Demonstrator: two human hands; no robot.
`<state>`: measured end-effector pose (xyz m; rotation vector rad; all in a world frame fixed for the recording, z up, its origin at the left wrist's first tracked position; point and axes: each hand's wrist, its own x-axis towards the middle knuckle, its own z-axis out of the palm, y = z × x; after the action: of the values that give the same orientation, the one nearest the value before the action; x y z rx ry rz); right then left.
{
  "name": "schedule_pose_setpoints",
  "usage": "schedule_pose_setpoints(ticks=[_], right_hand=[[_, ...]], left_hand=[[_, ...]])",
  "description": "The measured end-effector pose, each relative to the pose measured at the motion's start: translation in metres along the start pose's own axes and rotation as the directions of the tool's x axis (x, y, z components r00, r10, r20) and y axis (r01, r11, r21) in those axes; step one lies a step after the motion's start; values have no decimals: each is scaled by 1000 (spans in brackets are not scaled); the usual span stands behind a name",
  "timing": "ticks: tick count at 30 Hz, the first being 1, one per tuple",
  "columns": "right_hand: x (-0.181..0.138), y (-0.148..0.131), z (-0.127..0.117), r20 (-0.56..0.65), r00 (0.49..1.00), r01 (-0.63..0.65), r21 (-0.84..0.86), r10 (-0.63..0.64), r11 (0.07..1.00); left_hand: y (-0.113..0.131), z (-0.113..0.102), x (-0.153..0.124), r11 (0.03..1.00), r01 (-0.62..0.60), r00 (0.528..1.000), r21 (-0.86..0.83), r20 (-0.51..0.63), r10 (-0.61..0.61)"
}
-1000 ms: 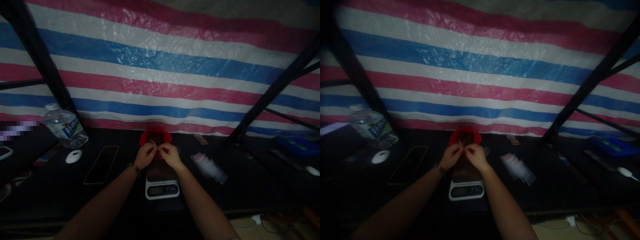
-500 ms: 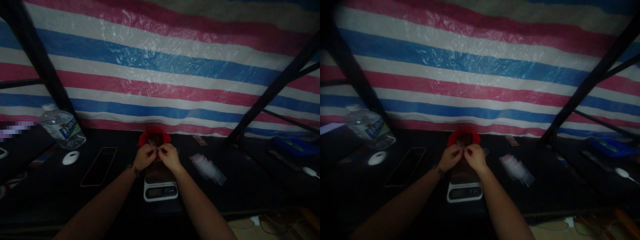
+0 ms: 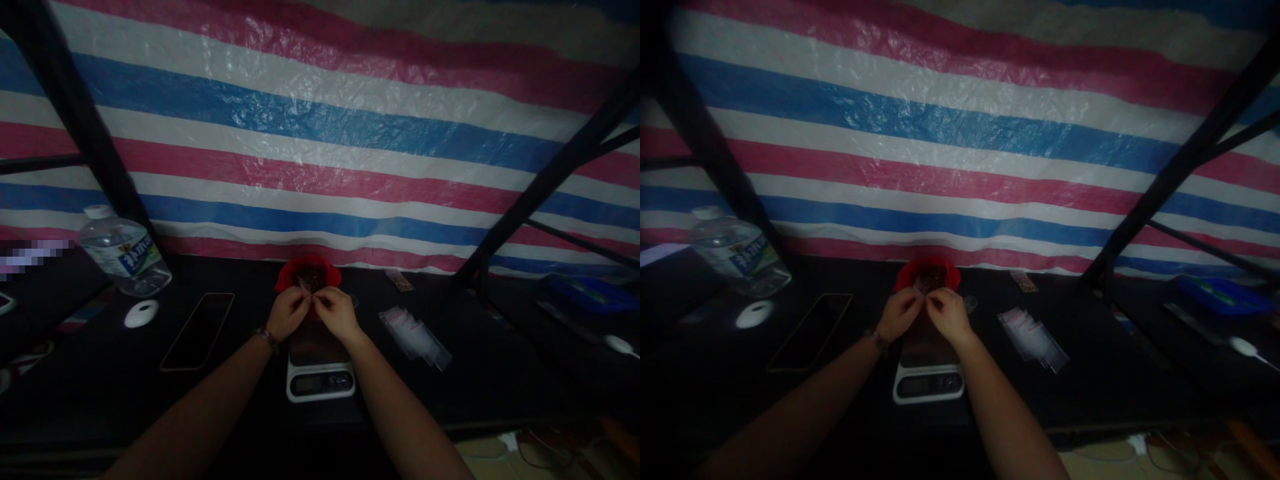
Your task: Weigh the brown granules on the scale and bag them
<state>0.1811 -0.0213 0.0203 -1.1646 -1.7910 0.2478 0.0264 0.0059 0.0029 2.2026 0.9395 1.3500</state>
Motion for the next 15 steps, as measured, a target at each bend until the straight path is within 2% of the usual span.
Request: schedule_pose_setpoints(ticks=[15], right_hand=[[1, -2, -2, 58, 998, -1, 18, 0, 1000]], left_hand=[[-4, 1, 0, 1000, -22, 1000, 20, -1, 22]])
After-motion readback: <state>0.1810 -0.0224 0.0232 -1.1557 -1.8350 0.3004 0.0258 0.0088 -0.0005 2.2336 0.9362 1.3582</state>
